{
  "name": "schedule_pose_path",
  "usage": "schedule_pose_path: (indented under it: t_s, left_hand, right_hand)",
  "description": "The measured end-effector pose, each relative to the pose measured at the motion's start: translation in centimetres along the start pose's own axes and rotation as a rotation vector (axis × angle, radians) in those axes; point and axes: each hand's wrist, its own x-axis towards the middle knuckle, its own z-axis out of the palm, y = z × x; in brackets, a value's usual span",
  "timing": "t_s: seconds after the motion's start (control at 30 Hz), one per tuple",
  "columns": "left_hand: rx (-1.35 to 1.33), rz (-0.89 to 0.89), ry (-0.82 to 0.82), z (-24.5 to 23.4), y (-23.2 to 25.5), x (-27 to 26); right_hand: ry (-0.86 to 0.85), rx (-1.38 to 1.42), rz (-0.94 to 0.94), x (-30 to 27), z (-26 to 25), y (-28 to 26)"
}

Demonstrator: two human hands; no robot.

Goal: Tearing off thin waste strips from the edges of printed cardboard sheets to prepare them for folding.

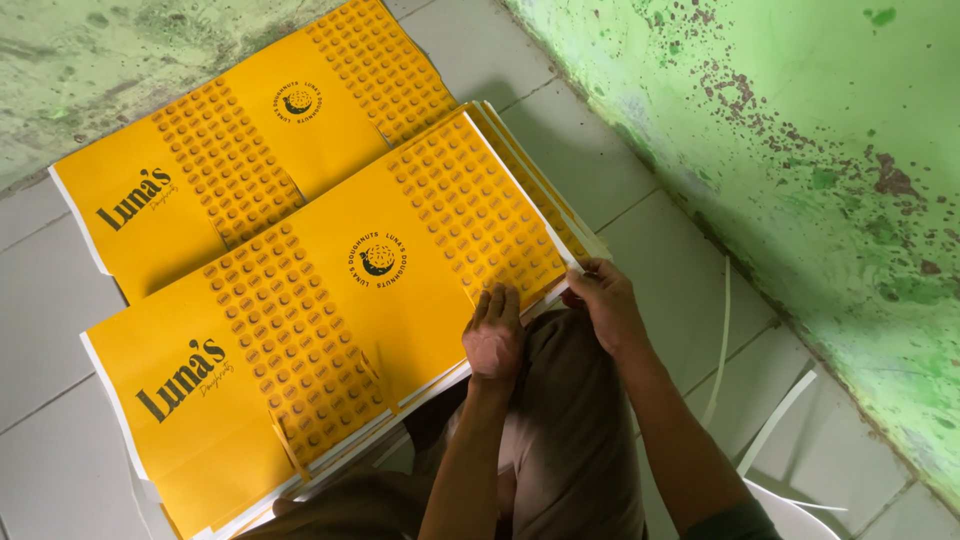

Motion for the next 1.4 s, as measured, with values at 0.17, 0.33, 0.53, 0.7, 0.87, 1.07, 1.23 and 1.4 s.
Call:
schedule_pose_path:
  t_s: [0.17, 0.33, 0.53, 0.7, 0.87, 1.07, 1.23, 1.4]
  left_hand:
    - [-0.042, 0.003, -0.031, 1.4, -0.7, -1.7]
    - [-0.013, -0.001, -0.017, 2.7, -1.0, -2.3]
    - [-0.089, -0.221, -0.306, 3.2, -1.5, -1.9]
    - [-0.13, -0.276, -0.539, 5.4, -2.5, -2.6]
    - [-0.127, -0.243, -0.498, 4.2, -2.3, -2.3]
    - [-0.129, -0.24, -0.44, 5.3, -2.8, -3.1]
    - [-0.143, -0.223, -0.386, 5.1, -2.8, -3.0]
    - [-0.195, -0.209, -0.322, 5.8, -3.0, -3.5]
  right_hand:
    - [-0.02, 0.033, 0.113, 5.5, -2.4, 2.6]
    - [-0.208, -0.124, 0.075, 12.4, -3.5, 5.7]
    - [-0.319, -0.545, -0.04, 11.7, -1.3, 1.4]
    - [-0.315, -0.625, -0.007, 14.5, -2.0, 3.6]
    - [-0.307, -0.684, -0.026, 17.0, -2.3, 5.3]
    - [-0.357, -0.599, -0.016, 18.9, -3.8, 8.3]
    - [-0.369, -0.57, -0.023, 19.6, -4.1, 9.0]
    - [-0.37, -0.547, -0.024, 15.9, -2.4, 4.0]
